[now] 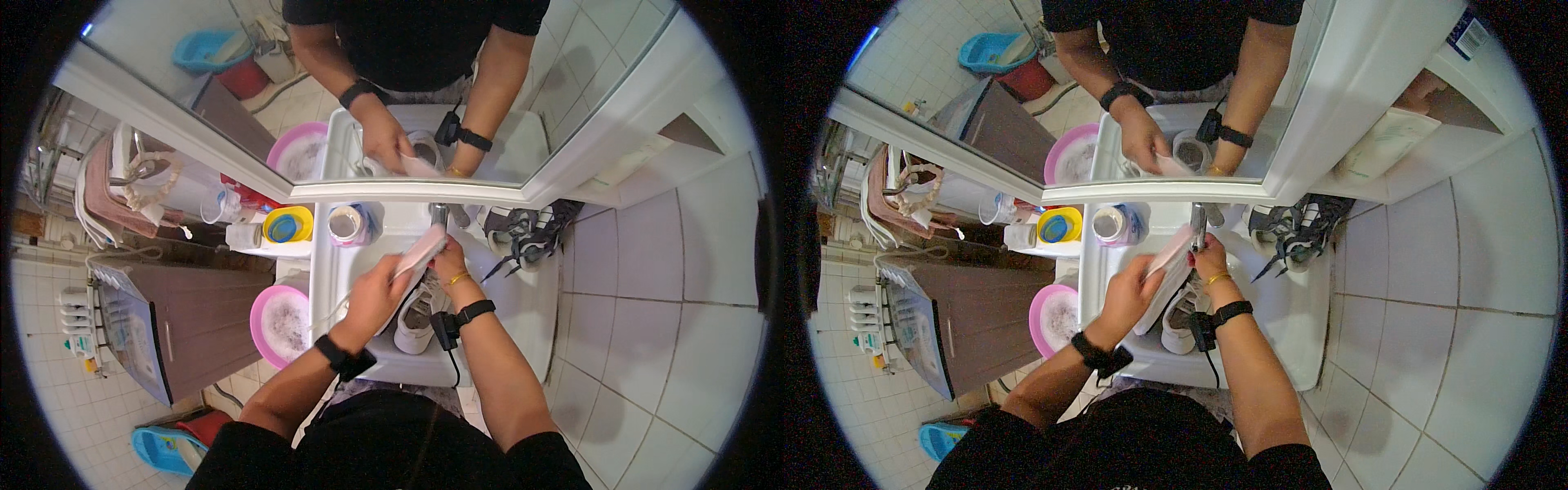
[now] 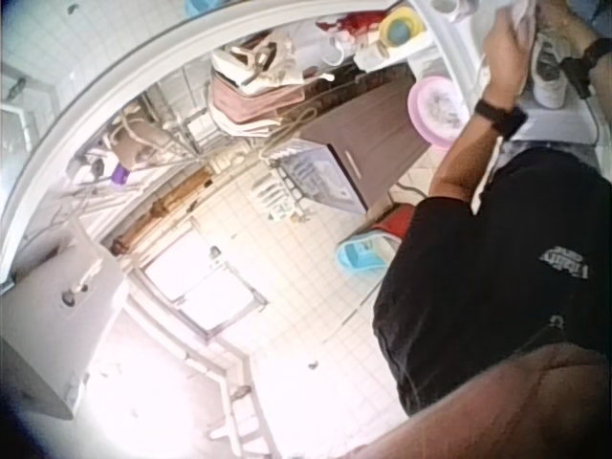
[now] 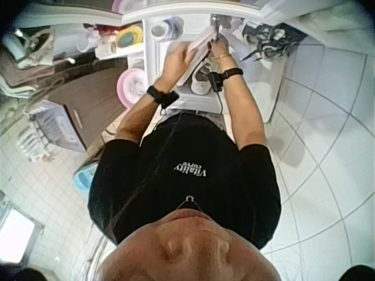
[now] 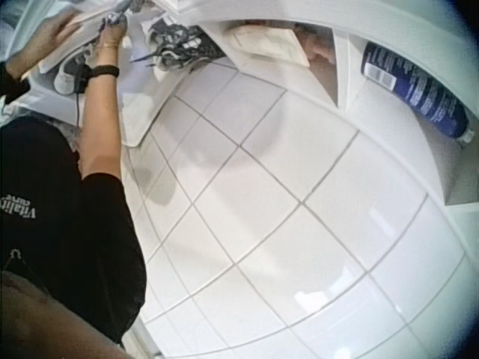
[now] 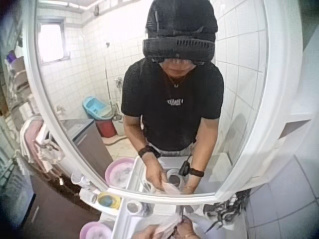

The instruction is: The person washes a pair of sneakers by scrubbing them in a basin of soapy water with a brush and then rinsing them under a faucet in a sink.

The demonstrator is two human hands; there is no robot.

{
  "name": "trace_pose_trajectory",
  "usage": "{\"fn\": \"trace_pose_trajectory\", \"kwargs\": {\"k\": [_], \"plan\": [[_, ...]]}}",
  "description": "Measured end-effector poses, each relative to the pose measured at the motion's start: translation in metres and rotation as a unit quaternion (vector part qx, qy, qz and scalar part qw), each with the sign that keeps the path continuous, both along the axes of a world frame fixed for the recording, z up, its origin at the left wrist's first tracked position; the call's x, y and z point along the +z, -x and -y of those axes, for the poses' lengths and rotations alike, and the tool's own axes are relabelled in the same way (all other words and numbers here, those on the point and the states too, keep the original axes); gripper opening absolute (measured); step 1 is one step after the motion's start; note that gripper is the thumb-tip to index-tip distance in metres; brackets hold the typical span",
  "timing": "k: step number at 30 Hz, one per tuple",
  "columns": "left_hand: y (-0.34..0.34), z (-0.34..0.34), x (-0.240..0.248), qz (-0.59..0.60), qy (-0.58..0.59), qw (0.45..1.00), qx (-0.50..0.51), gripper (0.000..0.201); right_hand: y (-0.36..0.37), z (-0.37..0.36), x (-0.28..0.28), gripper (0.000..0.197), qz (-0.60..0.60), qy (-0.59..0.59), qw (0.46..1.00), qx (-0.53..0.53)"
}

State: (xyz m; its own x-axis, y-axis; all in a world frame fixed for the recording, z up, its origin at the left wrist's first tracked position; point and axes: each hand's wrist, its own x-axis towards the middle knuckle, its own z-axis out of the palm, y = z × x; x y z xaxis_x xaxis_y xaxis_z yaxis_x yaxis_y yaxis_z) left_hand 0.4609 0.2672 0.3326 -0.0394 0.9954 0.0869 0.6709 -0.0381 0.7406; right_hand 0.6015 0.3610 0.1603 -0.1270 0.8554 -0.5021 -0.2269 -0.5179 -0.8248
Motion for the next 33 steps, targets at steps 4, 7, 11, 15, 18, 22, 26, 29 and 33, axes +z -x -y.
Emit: {"fn": "trace_pose_trajectory", "kwargs": {"k": [4,7,11,15,18,22,26,29,33], "plan": [[0.031,0.024,-0.076,0.057,0.211,0.975,0.045,0.034,-0.009,0.01,0.0,0.02,-0.153,0.092,0.982,-0.058],[0.025,-0.004,-0.11,0.116,0.232,0.966,-0.007,0.044,-0.009,0.015,0.003,0.023,-0.156,0.135,0.978,-0.02],[-0.013,-0.052,-0.102,0.165,0.338,0.925,-0.057,0.052,-0.02,0.023,-0.009,0.029,-0.091,0.051,0.991,-0.083],[-0.007,-0.058,-0.137,0.114,0.28,0.948,-0.102,0.05,-0.035,0.017,-0.006,0.041,-0.028,0.034,0.998,-0.048],[-0.016,-0.046,-0.137,0.021,0.109,0.988,-0.109,0.042,-0.05,0.039,-0.034,0.057,0.217,-0.08,0.972,0.049],[-0.012,-0.019,-0.128,-0.081,0.195,0.968,-0.136,0.038,-0.035,0.094,-0.03,0.085,0.391,0.124,0.906,0.102],[0.008,0.007,-0.141,-0.166,0.18,0.956,-0.164,0.037,-0.01,0.098,0.035,0.103,0.077,0.34,0.937,0.011],[-0.009,-0.004,-0.128,-0.189,0.192,0.943,-0.196,0.039,-0.047,0.111,-0.027,0.098,-0.042,0.299,0.953,-0.017],[-0.003,-0.005,-0.112,-0.167,0.143,0.964,-0.151,0.037,-0.038,0.117,-0.009,0.092,0.259,0.192,0.934,-0.153]]}}
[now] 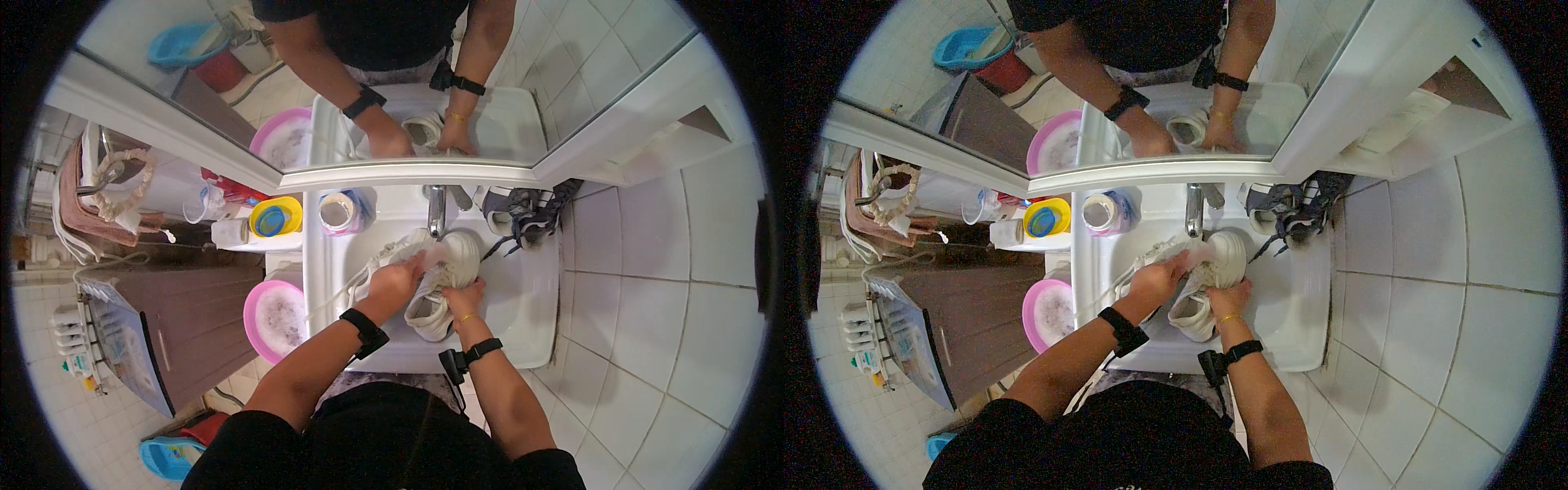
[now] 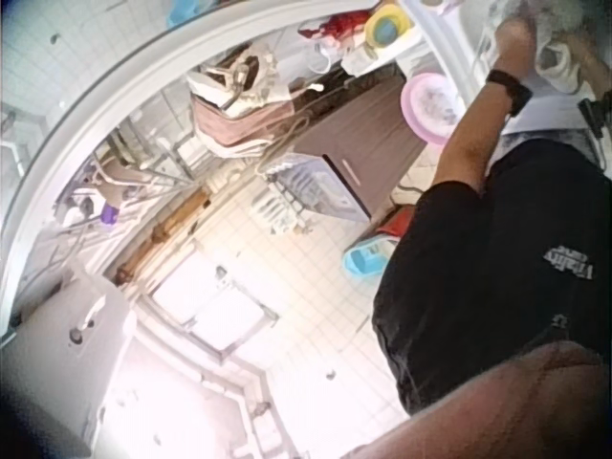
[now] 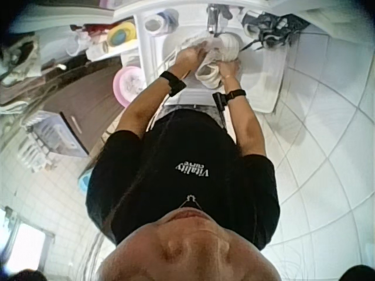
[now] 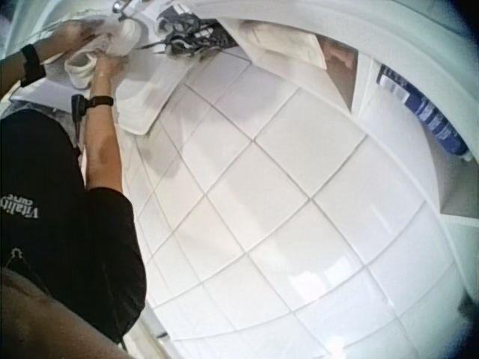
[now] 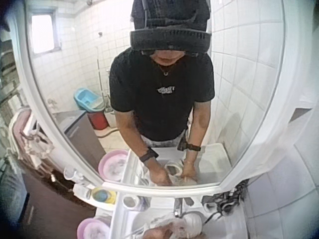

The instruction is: The person washes a pair of sneakers by scrubbing them in a basin of soapy water with a brush and then rinsing them under a faucet in a sink.

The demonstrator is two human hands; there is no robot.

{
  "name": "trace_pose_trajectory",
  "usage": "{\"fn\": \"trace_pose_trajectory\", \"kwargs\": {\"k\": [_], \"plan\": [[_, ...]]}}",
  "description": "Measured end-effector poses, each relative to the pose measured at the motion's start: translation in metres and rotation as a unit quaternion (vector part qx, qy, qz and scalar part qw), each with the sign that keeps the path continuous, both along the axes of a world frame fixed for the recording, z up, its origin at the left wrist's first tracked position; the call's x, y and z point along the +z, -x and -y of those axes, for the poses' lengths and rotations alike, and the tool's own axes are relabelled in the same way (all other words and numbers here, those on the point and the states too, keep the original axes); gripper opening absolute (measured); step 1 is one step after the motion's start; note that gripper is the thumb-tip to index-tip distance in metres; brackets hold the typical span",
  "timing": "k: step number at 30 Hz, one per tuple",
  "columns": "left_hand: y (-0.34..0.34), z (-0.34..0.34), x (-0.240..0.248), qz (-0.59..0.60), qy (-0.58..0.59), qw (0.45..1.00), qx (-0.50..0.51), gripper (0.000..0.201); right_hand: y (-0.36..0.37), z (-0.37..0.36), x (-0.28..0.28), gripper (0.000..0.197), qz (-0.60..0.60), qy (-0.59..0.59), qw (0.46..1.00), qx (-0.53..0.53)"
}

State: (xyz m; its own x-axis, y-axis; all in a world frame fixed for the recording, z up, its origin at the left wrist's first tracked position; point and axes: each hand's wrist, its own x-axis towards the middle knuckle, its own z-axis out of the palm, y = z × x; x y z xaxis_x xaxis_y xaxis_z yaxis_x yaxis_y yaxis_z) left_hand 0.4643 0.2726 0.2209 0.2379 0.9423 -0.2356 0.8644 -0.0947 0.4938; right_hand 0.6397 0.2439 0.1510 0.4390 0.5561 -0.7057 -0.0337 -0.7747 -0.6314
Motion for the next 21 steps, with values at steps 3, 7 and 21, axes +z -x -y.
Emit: {"fn": "trace_pose_trajectory", "kwargs": {"k": [3,7,21], "plan": [[-0.005,0.0,-0.002,0.077,-0.084,0.993,-0.021,0.042,-0.008,-0.006,0.018,0.09,0.202,-0.129,0.956,0.167],[-0.013,-0.021,-0.02,0.107,-0.119,0.986,0.057,0.047,-0.014,-0.007,0.013,0.09,0.141,-0.168,0.964,0.152],[-0.051,-0.002,0.012,0.037,-0.036,0.992,-0.119,0.074,0.002,-0.002,0.016,0.085,0.31,-0.247,0.892,0.219]]}}
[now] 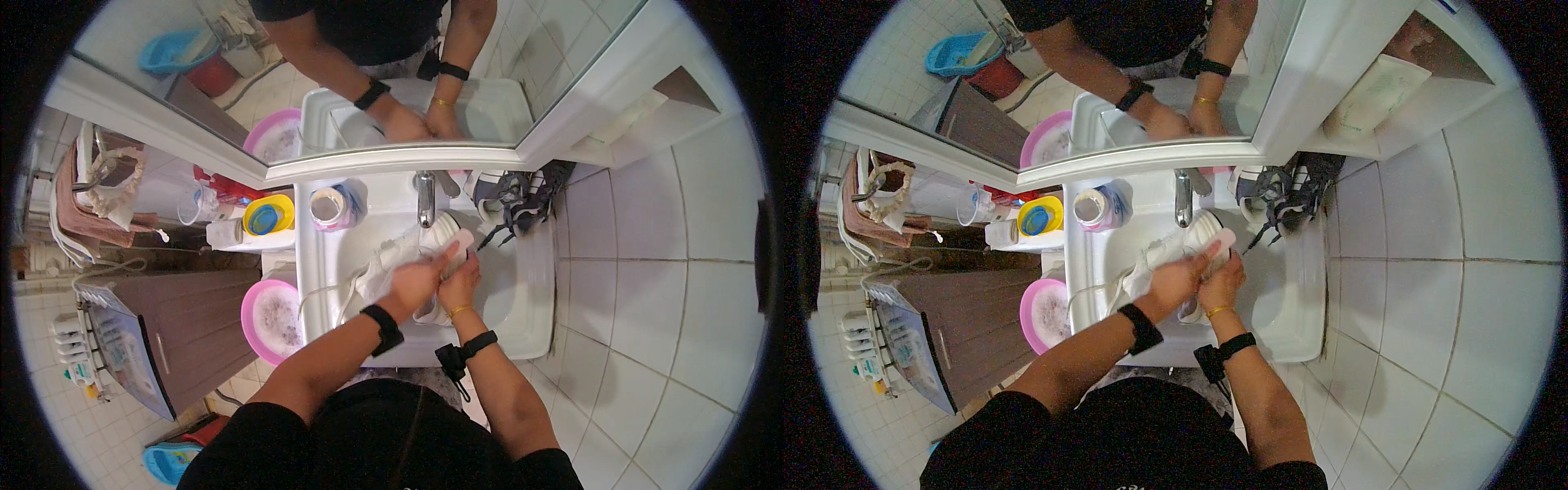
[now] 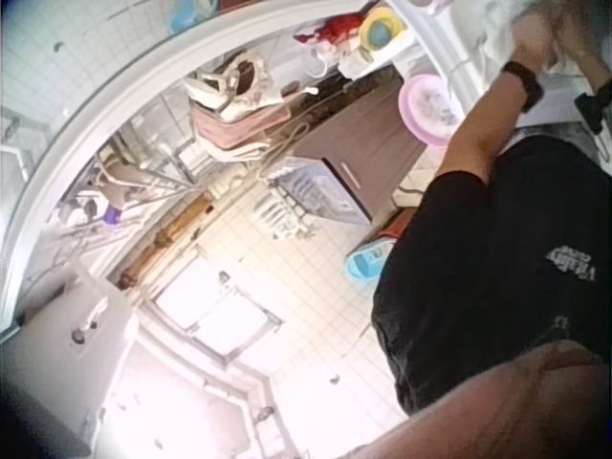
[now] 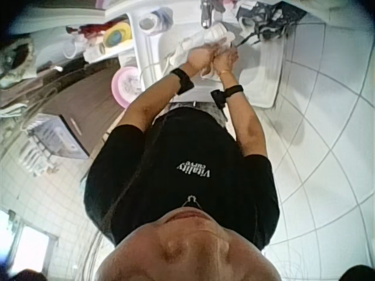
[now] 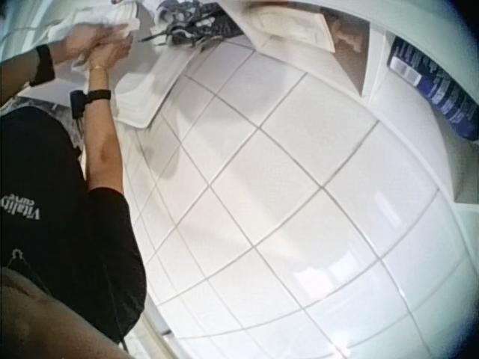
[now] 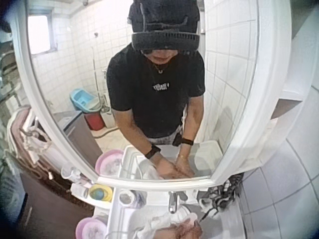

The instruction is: The person washes a pair of sneakers by scrubbing them in a basin of soapy water with a brush and then rinsing them under a faucet in a sink.

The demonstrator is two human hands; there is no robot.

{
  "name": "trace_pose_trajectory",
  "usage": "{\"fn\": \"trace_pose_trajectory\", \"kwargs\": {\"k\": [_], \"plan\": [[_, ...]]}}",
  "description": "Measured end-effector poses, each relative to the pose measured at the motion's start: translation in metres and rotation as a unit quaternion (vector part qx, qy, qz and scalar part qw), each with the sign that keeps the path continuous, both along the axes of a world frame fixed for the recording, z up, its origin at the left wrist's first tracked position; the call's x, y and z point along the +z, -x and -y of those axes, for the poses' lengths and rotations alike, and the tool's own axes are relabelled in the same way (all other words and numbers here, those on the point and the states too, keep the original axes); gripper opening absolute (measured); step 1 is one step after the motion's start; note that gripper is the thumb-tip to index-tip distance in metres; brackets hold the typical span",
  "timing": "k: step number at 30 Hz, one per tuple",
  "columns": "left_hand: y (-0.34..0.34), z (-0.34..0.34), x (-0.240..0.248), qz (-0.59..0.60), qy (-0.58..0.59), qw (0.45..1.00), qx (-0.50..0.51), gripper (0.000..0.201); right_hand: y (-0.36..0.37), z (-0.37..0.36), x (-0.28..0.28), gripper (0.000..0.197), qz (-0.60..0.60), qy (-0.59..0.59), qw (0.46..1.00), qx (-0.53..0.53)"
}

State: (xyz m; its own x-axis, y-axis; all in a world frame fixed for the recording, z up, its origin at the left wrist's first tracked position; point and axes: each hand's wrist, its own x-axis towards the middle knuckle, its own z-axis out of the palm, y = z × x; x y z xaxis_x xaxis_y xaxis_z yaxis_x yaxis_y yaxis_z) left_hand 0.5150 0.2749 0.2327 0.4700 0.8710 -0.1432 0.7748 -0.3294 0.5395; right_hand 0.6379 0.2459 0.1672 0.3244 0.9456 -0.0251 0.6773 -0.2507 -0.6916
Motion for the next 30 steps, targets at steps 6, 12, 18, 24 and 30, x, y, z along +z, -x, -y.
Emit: {"fn": "trace_pose_trajectory", "kwargs": {"k": [6,12,18,24,30], "plan": [[0.026,-0.04,-0.024,-0.029,0.097,0.977,0.189,0.048,0.002,0.002,0.004,0.097,0.002,0.056,0.998,0.041],[0.03,-0.022,-0.026,-0.029,0.056,0.986,0.152,0.058,0.021,-0.003,0.014,0.114,0.002,0.147,0.988,0.035],[0.004,0.007,0.014,-0.083,0.104,0.99,0.039,0.061,-0.008,-0.009,-0.023,0.091,-0.116,0.025,0.992,0.028],[0.022,-0.032,-0.029,-0.035,0.01,0.987,0.154,0.06,0.002,-0.019,0.011,0.061,-0.216,0.055,0.972,0.07],[0.02,0.0,-0.009,-0.022,0.061,0.994,0.085,0.055,0.002,-0.027,0.009,0.056,-0.235,0.044,0.97,0.051]]}}
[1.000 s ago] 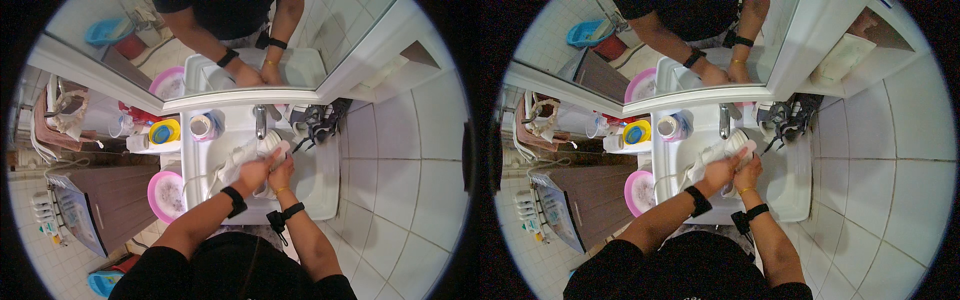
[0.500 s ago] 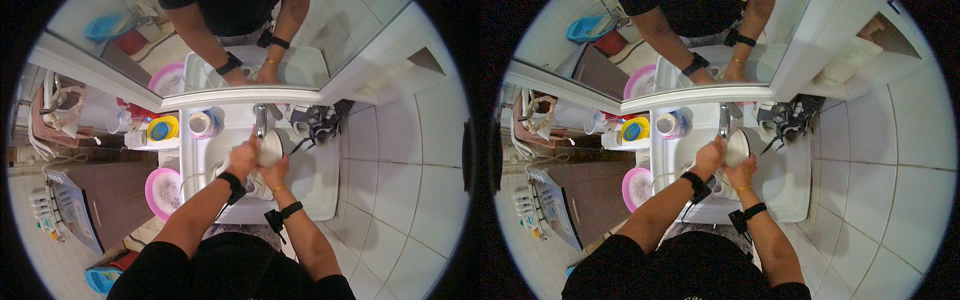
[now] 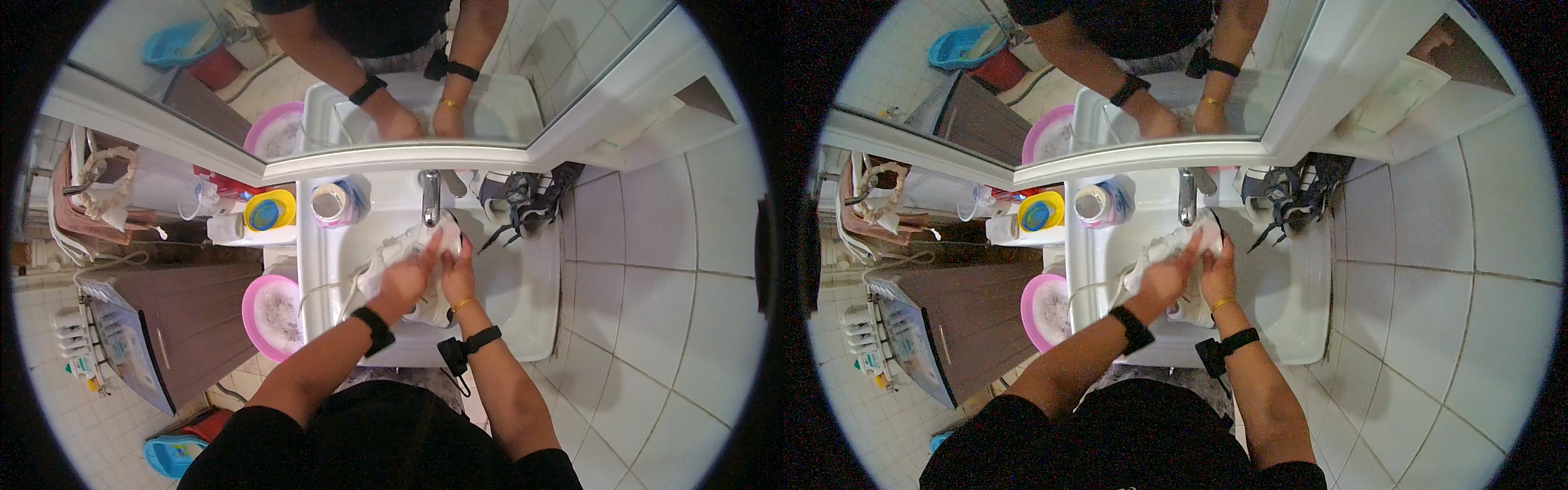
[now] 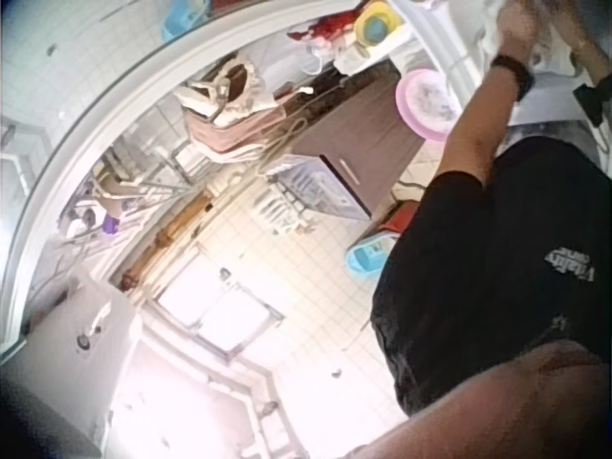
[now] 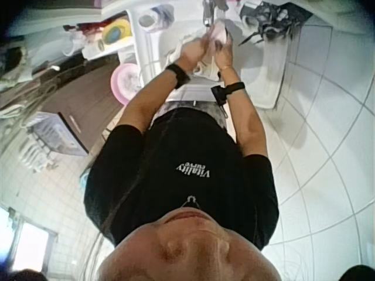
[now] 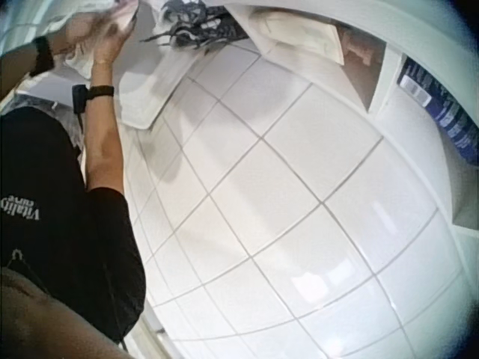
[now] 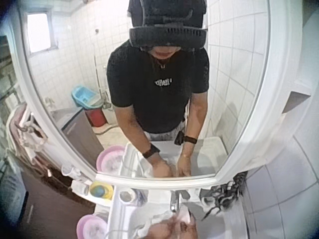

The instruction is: The person washes a pair of sneakers by scrubbing them in a basin of soapy water with a brush and then rinsing them under a faucet in a sink.

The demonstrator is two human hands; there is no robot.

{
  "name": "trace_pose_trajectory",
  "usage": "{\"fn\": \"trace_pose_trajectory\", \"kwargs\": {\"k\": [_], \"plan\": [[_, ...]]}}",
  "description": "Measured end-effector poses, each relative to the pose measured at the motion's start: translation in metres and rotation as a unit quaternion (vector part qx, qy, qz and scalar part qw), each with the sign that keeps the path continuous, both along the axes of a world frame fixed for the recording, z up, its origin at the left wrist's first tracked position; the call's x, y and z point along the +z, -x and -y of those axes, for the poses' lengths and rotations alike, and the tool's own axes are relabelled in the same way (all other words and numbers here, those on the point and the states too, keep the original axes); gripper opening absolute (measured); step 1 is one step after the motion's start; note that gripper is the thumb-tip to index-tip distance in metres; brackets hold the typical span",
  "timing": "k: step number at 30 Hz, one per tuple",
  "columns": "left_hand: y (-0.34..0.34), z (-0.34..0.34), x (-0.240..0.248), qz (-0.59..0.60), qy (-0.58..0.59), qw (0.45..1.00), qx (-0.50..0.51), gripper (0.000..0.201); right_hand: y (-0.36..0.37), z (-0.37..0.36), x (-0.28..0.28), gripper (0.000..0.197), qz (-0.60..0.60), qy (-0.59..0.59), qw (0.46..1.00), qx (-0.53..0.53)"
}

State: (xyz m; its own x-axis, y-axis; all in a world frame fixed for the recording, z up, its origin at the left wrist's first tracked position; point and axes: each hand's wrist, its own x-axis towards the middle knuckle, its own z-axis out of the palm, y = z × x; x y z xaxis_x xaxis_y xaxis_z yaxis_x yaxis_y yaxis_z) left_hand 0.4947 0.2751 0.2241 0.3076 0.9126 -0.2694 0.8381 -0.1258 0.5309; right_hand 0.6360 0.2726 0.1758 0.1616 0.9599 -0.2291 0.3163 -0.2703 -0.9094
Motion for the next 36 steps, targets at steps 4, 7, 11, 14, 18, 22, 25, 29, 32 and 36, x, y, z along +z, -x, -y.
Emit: {"fn": "trace_pose_trajectory", "kwargs": {"k": [4,7,11,14,18,22,25,29,32,36], "plan": [[0.008,-0.031,-0.022,0.001,-0.074,0.995,0.061,0.04,0.006,-0.003,0.013,0.06,-0.014,-0.011,0.999,0.035],[-0.007,0.008,0.004,0.015,0.011,1.0,0.02,0.056,-0.005,-0.004,0.001,0.059,-0.03,0.01,0.999,0.02],[0.007,-0.001,-0.004,0.006,0.004,1.0,-0.001,0.066,0.002,0.003,0.002,0.059,-0.008,-0.011,1.0,0.024],[0.007,-0.044,-0.018,-0.011,0.009,0.997,0.08,0.063,0.006,0.001,0.0,0.057,-0.011,-0.047,0.998,0.035],[0.002,0.01,-0.003,0.088,0.062,0.991,0.074,0.068,-0.003,-0.002,0.003,0.057,-0.007,-0.004,1.0,0.019],[0.012,-0.006,-0.014,0.113,0.047,0.986,0.112,0.066,0.001,-0.004,0.008,0.069,0.014,0.002,1.0,0.011],[0.019,-0.023,-0.021,0.085,0.121,0.979,0.143,0.064,-0.001,-0.022,0.019,0.083,0.081,0.056,0.995,0.027],[0.017,0.008,-0.03,0.12,0.097,0.982,0.104,0.062,-0.013,-0.038,0.018,0.085,0.169,0.109,0.979,-0.015],[0.024,0.0,-0.021,0.123,0.053,0.981,0.141,0.059,-0.008,-0.035,0.023,0.08,0.101,0.07,0.992,-0.033],[0.025,-0.021,0.0,0.167,0.027,0.971,0.167,0.054,-0.011,-0.017,0.035,0.075,-0.093,-0.023,0.995,0.008]]}}
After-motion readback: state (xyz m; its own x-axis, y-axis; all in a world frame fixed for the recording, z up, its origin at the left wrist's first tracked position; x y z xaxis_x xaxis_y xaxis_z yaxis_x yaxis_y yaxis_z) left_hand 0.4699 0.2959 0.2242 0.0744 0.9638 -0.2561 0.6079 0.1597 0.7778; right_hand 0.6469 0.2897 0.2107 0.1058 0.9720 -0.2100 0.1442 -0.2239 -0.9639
